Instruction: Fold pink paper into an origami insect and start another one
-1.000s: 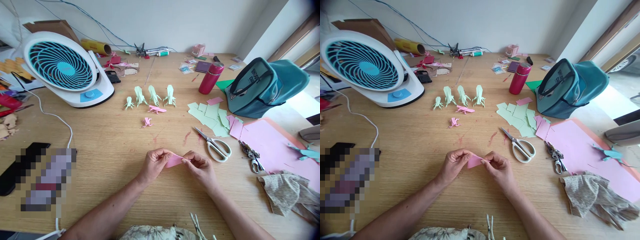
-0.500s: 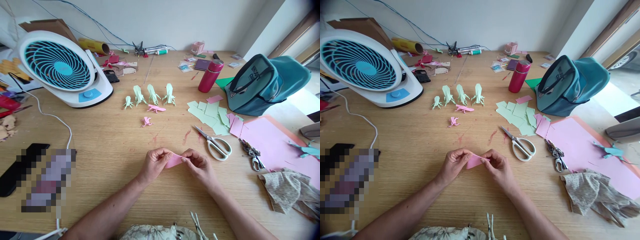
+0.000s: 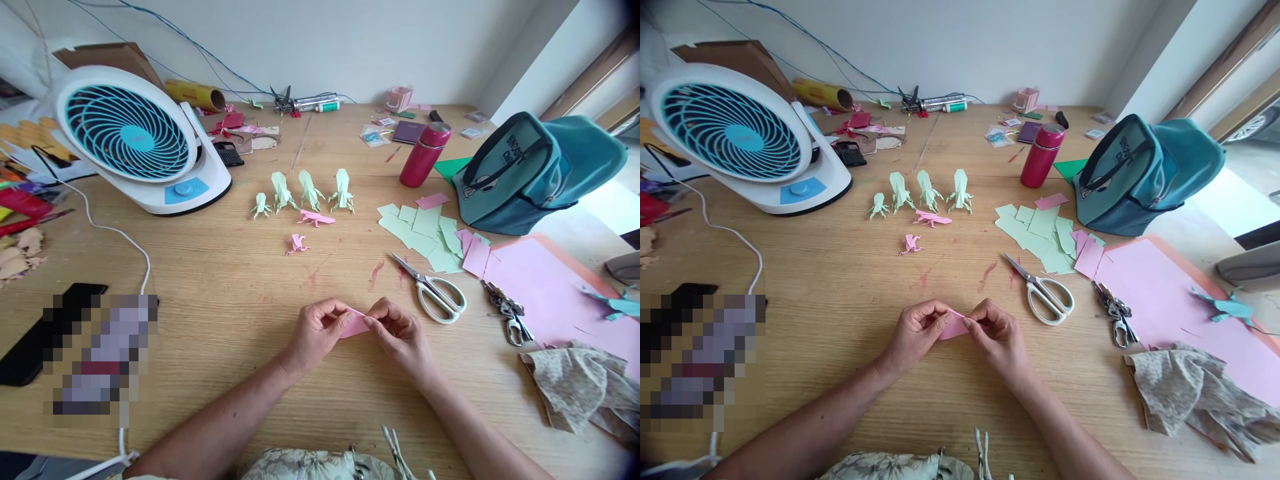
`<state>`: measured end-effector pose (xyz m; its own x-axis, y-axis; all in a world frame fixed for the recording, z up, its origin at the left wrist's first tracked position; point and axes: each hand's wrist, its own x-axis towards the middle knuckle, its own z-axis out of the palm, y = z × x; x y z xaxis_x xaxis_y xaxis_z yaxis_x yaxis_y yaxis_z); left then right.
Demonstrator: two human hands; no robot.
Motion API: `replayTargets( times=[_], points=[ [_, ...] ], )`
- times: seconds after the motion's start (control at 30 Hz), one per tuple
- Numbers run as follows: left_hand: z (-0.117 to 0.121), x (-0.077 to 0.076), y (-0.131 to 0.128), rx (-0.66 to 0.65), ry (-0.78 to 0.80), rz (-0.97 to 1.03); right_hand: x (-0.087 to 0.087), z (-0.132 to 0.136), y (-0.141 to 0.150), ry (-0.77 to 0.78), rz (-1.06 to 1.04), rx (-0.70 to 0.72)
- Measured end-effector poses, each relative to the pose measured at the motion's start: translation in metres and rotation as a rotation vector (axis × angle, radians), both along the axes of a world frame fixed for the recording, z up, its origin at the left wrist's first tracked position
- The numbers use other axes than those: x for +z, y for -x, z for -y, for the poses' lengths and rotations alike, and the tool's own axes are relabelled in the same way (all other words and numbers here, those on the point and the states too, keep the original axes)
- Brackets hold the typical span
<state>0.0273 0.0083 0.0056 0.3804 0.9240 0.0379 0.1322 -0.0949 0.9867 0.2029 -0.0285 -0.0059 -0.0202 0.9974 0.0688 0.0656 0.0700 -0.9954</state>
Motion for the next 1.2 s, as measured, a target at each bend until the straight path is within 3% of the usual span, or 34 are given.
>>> replayTargets(
  times=[0.43, 0.77, 1.03, 1.1, 1.2],
  points=[
    [-0.001, 0.006, -0.001, -0.036, -0.004, -0.026, 0.005, 0.002, 0.001, 0.121, -0.043, 0.058],
    [0.0, 0.004, -0.002, -0.034, 0.107, -0.024, 0.001, -0.001, 0.005, 0.14, -0.063, -0.03],
    [-0.004, 0.005, 0.002, -0.075, 0.258, 0.072, 0.011, -0.001, -0.005, 0.163, -0.066, 0.045],
    [-0.006, 0.006, 0.004, -0.116, 0.344, 0.131, 0.016, -0.002, -0.011, 0.119, -0.049, 0.061],
    [-0.007, 0.008, 0.005, -0.191, 0.503, 0.211, 0.021, -0.002, -0.015, -0.089, 0.107, 0.121]
  ],
)
